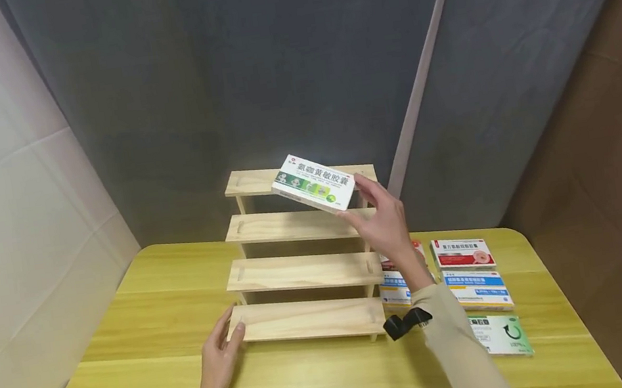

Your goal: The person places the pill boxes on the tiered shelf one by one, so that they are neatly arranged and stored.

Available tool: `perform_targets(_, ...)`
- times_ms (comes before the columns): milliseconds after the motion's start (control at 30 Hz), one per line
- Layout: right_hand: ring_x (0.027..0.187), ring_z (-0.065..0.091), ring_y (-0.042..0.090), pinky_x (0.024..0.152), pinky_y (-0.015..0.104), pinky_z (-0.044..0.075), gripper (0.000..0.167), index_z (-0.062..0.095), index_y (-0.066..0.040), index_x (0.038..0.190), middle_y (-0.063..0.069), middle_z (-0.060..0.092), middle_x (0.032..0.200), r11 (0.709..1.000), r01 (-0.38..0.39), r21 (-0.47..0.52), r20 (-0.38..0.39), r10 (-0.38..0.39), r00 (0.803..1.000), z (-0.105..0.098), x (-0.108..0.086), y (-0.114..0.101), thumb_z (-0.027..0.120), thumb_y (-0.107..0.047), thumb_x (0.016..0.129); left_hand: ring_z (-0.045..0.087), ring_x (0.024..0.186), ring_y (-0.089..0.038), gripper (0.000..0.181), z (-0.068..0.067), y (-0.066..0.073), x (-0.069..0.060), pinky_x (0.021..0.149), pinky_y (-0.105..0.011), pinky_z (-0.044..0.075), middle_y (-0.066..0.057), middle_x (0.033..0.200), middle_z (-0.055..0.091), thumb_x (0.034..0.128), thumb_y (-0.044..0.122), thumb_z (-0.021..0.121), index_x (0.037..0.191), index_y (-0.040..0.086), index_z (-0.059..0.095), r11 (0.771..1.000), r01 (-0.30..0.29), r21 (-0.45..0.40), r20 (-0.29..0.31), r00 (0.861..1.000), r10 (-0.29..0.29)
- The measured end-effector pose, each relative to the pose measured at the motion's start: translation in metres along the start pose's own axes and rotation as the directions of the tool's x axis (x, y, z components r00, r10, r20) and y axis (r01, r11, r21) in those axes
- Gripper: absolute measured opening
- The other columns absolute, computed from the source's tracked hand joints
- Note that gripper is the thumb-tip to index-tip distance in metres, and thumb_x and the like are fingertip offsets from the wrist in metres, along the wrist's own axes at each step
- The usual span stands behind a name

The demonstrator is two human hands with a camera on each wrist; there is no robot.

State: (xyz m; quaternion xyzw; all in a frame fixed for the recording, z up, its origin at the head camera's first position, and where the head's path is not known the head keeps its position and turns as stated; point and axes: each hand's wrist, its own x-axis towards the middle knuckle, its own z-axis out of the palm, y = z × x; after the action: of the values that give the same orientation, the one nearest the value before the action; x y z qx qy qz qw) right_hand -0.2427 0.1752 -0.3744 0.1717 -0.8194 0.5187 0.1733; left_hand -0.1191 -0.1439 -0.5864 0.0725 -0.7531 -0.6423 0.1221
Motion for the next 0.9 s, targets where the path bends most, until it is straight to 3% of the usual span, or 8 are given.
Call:
perform_targets(367,0.138,0.052,0.030,0.119,0.045,0.043,0.073,0.050,-0.006,0.148,0.013,0.051,0.153,0.996,-0.025,-0.080,0.085,0.031,0.996,0.004,0.019,-0.003,0.084,-0.016,0.085,0.048,0.138,-0.036,0.050,0.003,0.002,-0.002,0.098,0.000,0.040,-0.025,0.149,0.050,0.1021,0.021,0.062,0.148,0.003,0.051,1.000,-0.004,0.022,-0.016,1.000,0.004)
perform_targets(567,0.137,0.053,0.034,0.117,0.046,0.045,0.073,0.048,-0.003,0.149,0.016,0.049,0.153,0.995,-0.017,-0.093,0.139,0.030,0.990,0.006,0.033,-0.003,0.083,-0.016,0.086,0.048,0.137,-0.040,0.049,0.006,0.004,-0.004,0.104,-0.008,0.041,-0.026,0.148,0.051,0.1018,0.019,0.063,0.146,0.002,0.052,1.000,-0.022,0.022,-0.030,0.999,0.022)
perform_targets(900,0.129,0.060,0.036,0.118,0.052,0.043,0.074,0.045,-0.002,0.151,0.019,0.054,0.149,0.986,0.000,-0.166,0.197,0.033,0.980,0.012,0.046,-0.003,0.080,-0.024,0.089,0.051,0.135,-0.035,0.048,0.009,0.002,-0.007,0.099,-0.002,0.042,-0.022,0.148,0.053,0.1011,0.018,0.064,0.146,0.003,0.053,1.000,-0.016,0.000,-0.030,0.999,0.015)
